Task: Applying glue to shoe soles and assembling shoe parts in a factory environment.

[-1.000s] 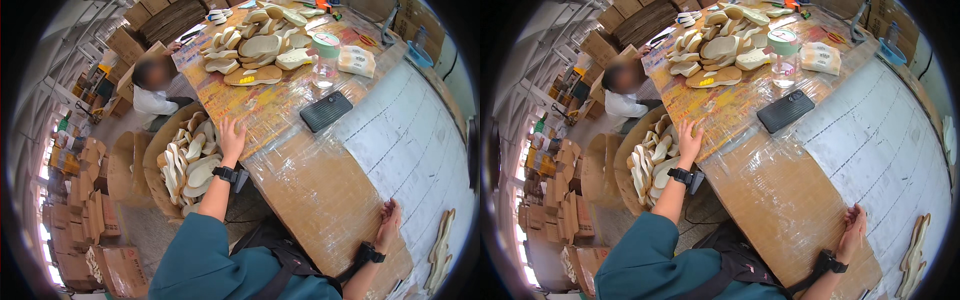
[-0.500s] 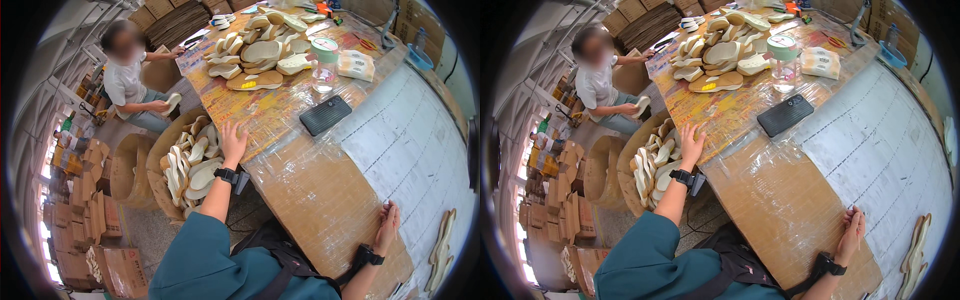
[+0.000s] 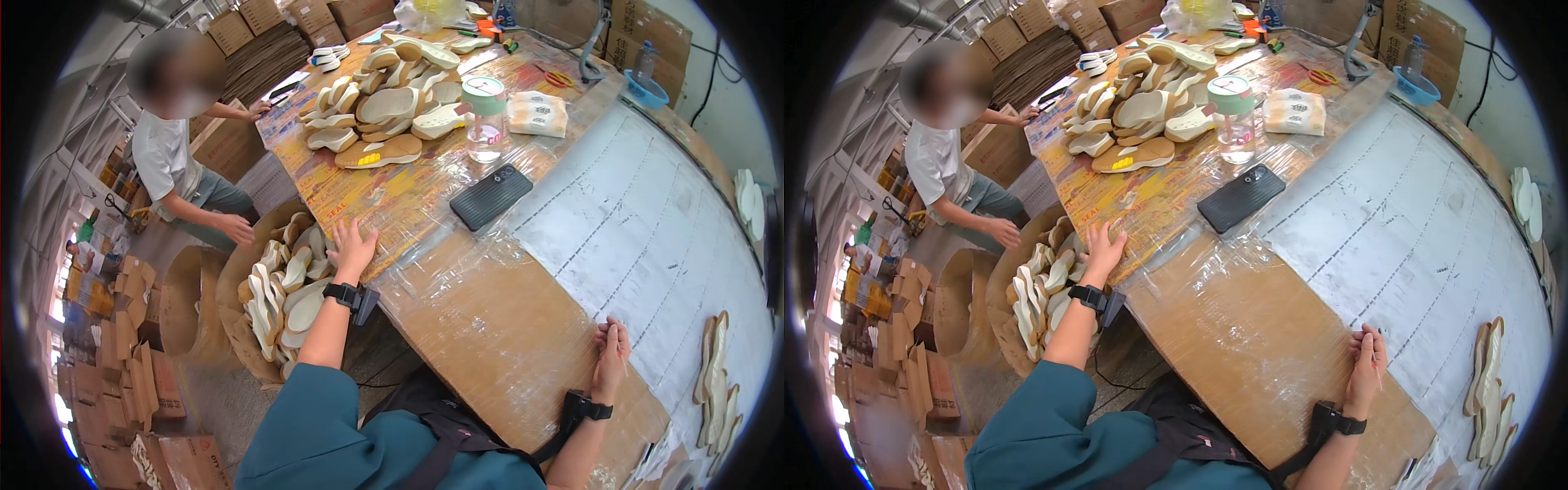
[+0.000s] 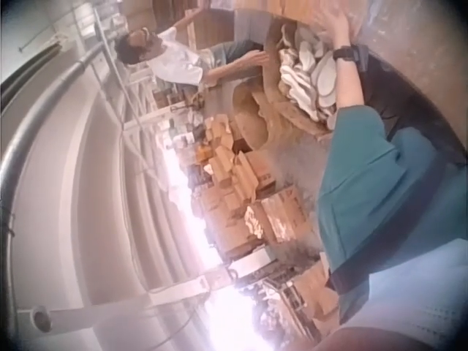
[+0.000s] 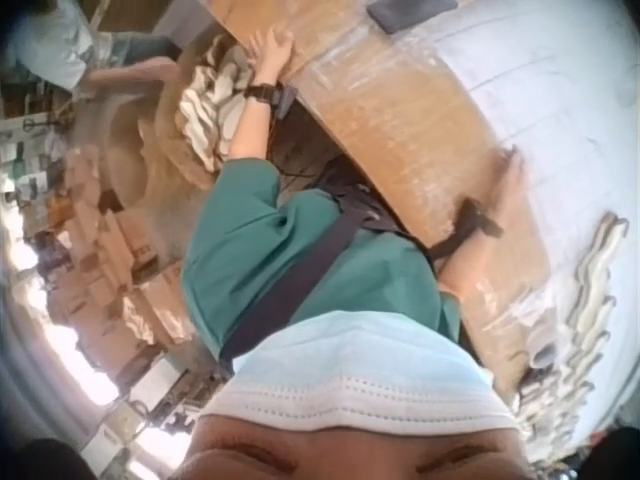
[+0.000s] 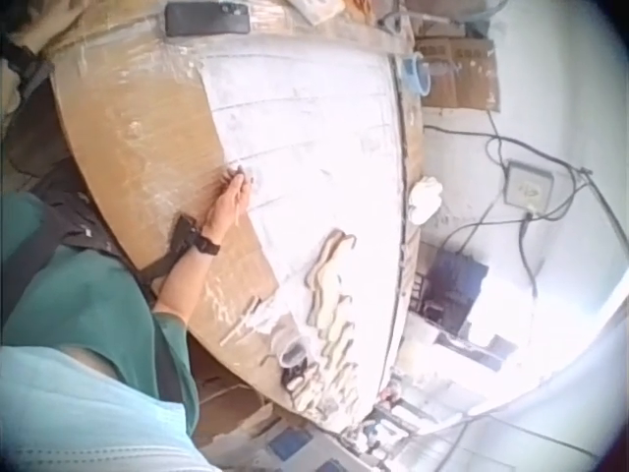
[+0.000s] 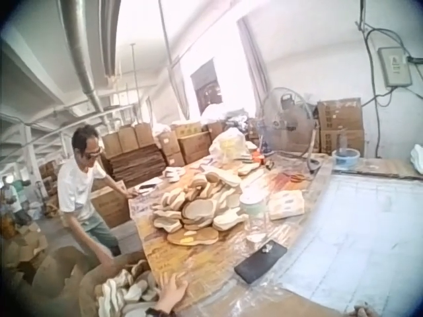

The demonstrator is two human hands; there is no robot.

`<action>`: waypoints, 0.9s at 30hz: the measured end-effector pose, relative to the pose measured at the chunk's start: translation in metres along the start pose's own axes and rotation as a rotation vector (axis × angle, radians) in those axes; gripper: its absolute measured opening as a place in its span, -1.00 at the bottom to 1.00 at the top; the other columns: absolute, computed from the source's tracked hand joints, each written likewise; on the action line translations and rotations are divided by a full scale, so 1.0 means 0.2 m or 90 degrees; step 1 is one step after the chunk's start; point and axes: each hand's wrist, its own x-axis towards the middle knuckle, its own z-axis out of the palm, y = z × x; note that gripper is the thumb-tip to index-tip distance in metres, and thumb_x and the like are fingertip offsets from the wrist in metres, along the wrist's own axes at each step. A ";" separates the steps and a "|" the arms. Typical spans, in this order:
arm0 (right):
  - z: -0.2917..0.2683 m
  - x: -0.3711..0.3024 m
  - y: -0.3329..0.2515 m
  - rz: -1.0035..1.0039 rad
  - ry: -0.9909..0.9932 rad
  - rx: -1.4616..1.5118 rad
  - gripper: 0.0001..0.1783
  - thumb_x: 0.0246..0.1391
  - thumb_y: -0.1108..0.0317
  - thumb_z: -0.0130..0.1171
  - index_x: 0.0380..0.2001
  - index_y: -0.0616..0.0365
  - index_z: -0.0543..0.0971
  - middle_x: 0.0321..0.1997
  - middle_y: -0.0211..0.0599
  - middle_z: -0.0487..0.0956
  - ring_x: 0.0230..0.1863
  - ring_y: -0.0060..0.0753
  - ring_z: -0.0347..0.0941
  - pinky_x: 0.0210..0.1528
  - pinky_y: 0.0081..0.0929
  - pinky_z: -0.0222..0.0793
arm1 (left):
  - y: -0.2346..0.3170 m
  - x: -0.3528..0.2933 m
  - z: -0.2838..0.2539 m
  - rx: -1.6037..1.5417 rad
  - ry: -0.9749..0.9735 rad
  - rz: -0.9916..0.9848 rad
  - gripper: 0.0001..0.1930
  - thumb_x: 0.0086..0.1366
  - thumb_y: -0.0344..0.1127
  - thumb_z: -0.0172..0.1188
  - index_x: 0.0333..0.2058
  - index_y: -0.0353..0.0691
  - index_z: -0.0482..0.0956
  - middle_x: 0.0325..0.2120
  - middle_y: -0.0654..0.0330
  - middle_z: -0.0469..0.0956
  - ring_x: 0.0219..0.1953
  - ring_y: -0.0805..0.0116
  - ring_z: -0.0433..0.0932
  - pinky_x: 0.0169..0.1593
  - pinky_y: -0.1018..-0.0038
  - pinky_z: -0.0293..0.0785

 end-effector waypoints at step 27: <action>0.00 -0.04 -0.07 0.040 0.030 0.025 -0.73 0.11 0.29 -0.08 -0.20 0.23 0.43 -0.36 -0.38 0.48 -0.36 -0.64 0.37 -0.29 -0.68 0.31 | 1.05 -0.62 0.65 -0.637 -0.327 0.547 -0.88 0.15 -0.42 0.02 -0.36 -0.33 0.48 -0.45 0.25 0.49 -0.40 0.52 0.41 -0.29 0.62 0.32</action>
